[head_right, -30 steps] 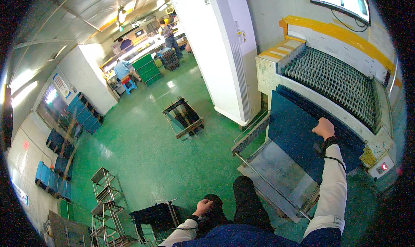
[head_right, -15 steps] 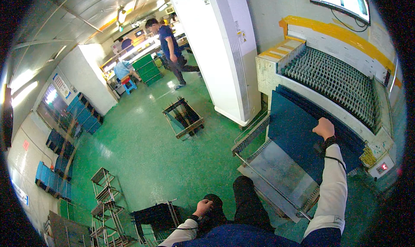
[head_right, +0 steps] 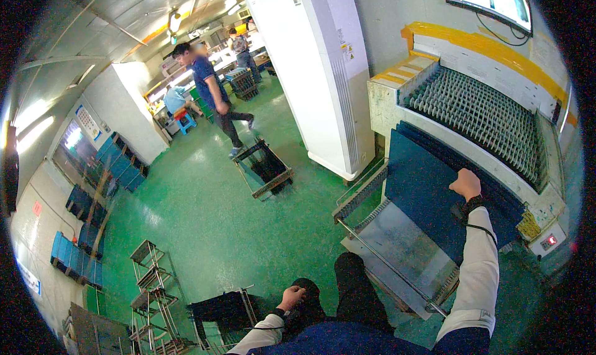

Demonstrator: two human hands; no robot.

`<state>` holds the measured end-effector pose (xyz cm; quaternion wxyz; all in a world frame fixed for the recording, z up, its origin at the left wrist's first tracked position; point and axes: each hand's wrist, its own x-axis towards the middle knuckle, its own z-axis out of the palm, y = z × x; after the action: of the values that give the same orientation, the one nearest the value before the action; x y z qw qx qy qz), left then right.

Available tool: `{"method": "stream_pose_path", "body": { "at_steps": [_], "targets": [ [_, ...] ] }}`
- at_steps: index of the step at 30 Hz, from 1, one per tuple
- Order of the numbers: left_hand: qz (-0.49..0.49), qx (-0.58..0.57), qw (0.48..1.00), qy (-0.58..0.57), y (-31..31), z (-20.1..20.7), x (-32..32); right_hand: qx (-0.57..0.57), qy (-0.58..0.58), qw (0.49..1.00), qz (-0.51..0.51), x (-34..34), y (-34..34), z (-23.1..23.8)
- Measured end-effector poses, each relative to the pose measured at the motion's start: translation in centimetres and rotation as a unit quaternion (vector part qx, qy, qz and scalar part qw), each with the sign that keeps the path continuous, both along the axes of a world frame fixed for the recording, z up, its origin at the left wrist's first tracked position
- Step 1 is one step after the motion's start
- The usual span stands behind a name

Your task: Loading thin blue rectangular sheets into a processing machine one by one.

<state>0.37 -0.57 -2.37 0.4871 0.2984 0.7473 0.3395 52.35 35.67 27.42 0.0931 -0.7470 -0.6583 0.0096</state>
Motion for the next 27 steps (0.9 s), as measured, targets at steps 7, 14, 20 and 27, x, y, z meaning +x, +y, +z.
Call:
{"method": "stream_pose_path", "body": {
  "at_steps": [7, 14, 20, 27],
  "targets": [
    [-0.005, -0.002, 1.0, 0.006, 0.0, -1.0, -0.31, -0.007, 0.002, 1.0, -0.007, 0.01, -0.01, 0.05],
    [-0.005, -0.014, 1.0, -0.011, 0.15, -0.27, -0.07, -0.003, 0.002, 1.0, -0.005, 0.26, -0.13, 0.0],
    [0.005, -0.003, 1.0, -0.019, -0.19, -0.61, -0.32, -0.006, 0.005, 1.0, -0.003, -0.24, -0.09, 0.22],
    [0.002, -0.01, 1.0, -0.003, -0.05, -0.65, -0.22, -0.008, 0.006, 1.0, -0.013, -0.35, -0.31, 0.5]
  ]
}}
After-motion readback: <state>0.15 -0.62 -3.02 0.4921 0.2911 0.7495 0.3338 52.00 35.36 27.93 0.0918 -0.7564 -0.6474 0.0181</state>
